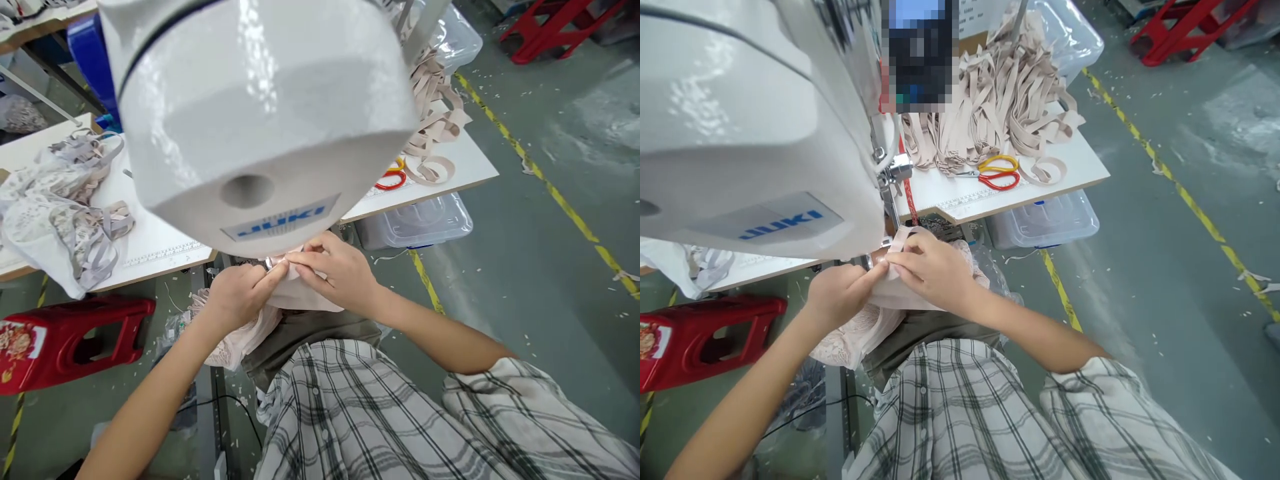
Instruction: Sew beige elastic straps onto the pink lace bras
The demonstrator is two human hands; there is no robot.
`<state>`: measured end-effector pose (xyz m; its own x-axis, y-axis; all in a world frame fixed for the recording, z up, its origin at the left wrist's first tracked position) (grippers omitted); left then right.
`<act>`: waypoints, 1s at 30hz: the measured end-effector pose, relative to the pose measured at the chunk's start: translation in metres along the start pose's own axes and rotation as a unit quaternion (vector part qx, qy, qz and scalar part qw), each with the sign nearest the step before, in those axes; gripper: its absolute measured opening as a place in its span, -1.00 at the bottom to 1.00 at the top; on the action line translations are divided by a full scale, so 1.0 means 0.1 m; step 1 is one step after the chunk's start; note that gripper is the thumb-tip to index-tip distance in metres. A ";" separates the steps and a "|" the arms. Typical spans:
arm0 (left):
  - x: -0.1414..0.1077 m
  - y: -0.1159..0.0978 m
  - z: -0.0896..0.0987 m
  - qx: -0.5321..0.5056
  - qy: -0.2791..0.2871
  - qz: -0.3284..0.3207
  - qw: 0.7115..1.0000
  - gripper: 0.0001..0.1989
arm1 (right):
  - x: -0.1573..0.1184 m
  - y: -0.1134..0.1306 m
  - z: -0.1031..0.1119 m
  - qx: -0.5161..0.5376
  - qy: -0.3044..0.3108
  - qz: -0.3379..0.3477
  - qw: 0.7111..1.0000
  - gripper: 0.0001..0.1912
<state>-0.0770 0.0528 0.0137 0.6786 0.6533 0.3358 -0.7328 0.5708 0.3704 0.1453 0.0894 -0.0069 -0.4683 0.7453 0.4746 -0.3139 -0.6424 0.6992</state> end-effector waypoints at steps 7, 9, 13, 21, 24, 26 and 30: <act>0.19 -0.22 0.17 -0.008 0.042 0.088 0.995 -0.69 | -0.09 -0.08 -0.02 0.118 -0.006 -0.097 0.988 -0.63; 0.23 -0.31 0.21 0.007 0.050 0.113 0.992 -0.69 | -0.01 -0.10 0.01 0.110 -0.007 -0.093 0.990 -0.67; 0.28 -0.42 0.24 0.038 0.054 0.148 0.987 -0.71 | 0.21 -0.15 0.09 0.132 0.009 -0.102 0.986 -0.70; 0.35 -0.45 0.24 0.068 0.054 0.197 0.977 -0.70 | 0.50 -0.23 0.16 0.196 0.068 -0.087 0.974 -0.68; 0.32 -0.47 0.23 0.070 0.068 0.206 0.974 -0.65 | 0.53 -0.28 0.16 0.200 0.077 -0.076 0.974 -0.68; 0.30 -0.48 0.21 0.055 0.091 0.222 0.969 -0.65 | 0.54 -0.30 0.15 0.199 0.079 -0.079 0.974 -0.68; 0.27 -0.50 0.21 -0.007 0.139 0.278 0.950 -0.64 | 0.56 -0.31 0.16 0.199 0.081 -0.074 0.974 -0.68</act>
<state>-0.0212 0.0314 0.0222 0.1486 0.9612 0.2325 -0.9761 0.1049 0.1901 0.1417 0.1539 0.0066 -0.5764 0.7662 0.2842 -0.0579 -0.3853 0.9210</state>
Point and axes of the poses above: each hand's wrist, its own x-axis towards the middle knuckle, its own z-axis out of the back of the hand, y = z × x, the point moved 1 cm from there along x, towards the middle knuckle, and after that the axes turned 13 degrees about x, right-handed, at the moved point
